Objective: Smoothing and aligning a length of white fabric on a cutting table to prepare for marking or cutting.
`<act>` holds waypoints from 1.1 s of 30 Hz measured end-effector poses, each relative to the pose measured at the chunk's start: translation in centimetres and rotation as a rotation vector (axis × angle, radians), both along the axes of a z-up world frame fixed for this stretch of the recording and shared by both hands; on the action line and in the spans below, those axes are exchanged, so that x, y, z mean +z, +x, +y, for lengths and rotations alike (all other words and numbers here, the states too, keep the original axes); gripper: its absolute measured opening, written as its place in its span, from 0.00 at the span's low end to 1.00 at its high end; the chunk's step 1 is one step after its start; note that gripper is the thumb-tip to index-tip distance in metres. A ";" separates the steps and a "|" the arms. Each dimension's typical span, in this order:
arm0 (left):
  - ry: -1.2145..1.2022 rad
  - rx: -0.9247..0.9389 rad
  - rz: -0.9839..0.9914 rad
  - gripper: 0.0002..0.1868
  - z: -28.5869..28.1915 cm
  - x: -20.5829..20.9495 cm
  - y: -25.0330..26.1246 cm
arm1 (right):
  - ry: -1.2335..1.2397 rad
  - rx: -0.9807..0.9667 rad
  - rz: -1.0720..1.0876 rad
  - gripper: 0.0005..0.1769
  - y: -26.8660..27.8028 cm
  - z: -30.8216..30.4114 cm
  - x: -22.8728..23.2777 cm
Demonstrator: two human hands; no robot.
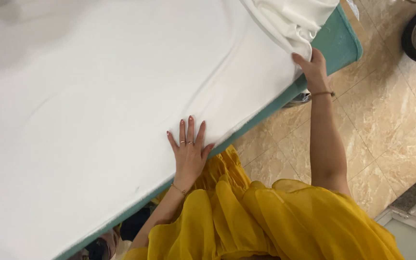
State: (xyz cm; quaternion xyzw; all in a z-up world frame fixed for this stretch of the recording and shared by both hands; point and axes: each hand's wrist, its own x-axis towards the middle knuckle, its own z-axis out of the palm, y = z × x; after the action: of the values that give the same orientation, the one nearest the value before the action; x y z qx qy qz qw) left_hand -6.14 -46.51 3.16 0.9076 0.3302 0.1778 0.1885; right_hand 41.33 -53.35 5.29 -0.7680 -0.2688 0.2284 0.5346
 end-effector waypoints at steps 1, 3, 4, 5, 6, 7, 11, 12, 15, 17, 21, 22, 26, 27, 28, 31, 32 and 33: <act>0.003 0.005 0.000 0.38 -0.6 0.0 -0.2 | 0.003 0.005 0.000 0.26 -0.4 0.6 0.4; -0.016 0.026 0.052 0.37 -2.0 0.0 -0.8 | -0.225 -0.055 -0.030 0.23 -1.4 1.6 0.9; -0.014 0.034 0.053 0.37 -2.3 0.0 -0.9 | -0.223 -0.046 -0.030 0.23 -1.2 1.6 0.6; 0.012 0.021 0.057 0.38 -2.7 -0.1 -1.0 | -0.158 -0.078 -0.024 0.24 -1.0 1.6 0.2; 0.032 0.009 0.065 0.39 -3.3 -0.1 -1.5 | -0.098 -0.106 -0.014 0.25 -1.2 1.4 -0.4; 0.028 0.020 0.071 0.39 -3.4 -0.3 -1.5 | -0.103 -0.095 -0.009 0.25 -0.4 1.0 -1.1; 0.043 0.031 0.053 0.38 -3.6 -0.3 -2.3 | 0.121 -0.009 -0.235 0.21 0.8 -0.7 -3.3; 0.047 0.030 0.040 0.38 -3.8 -0.2 -2.1 | 0.100 -0.009 -0.423 0.21 1.2 -1.3 -3.4; 0.077 0.011 -0.024 0.37 -4.3 -1.0 -2.5 | 0.011 0.001 -0.806 0.18 0.9 -2.2 -3.4; 0.091 0.023 -0.019 0.34 -5.0 -1.0 -2.5 | -0.025 0.014 -0.820 0.17 -0.2 -2.9 -1.7; 0.151 0.075 -0.094 0.22 -6.3 -1.8 -1.7 | -0.063 0.044 -0.881 0.17 -0.8 -3.4 -0.1; 0.155 0.090 -0.096 0.22 -6.6 -1.3 -1.0 | -0.053 0.056 -0.884 0.17 -1.1 -3.6 0.2; 0.176 0.107 -0.123 0.18 -6.8 -0.4 2.9 | -0.130 0.119 -0.894 0.25 -2.3 -3.8 2.3; 0.176 0.098 -0.143 0.17 -6.5 -0.3 4.2 | -0.047 0.171 -0.944 0.33 -2.5 -3.7 3.0; 0.179 0.118 -0.143 0.17 -6.3 -0.2 5.6 | -0.036 0.189 -0.946 0.33 -3.0 -3.7 4.4; 0.201 0.075 -0.136 0.16 -5.4 0.4 10.0 | -0.053 0.246 -1.171 0.36 -2.8 -3.3 7.3; 0.190 0.050 -0.159 0.16 -5.3 1.1 11.5 | -0.081 0.370 -1.146 0.29 -1.9 -3.0 7.6; 0.180 0.024 -0.183 0.15 -5.2 1.7 13.1 | -0.110 0.495 -1.121 0.22 -1.0 -2.8 7.9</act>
State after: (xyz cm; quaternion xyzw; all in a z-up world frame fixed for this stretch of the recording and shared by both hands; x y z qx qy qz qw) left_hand 6.95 -51.67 4.90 0.8969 0.3054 0.2909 0.1335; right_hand 40.34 -56.17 13.23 -0.7125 -0.6670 -0.0795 0.2026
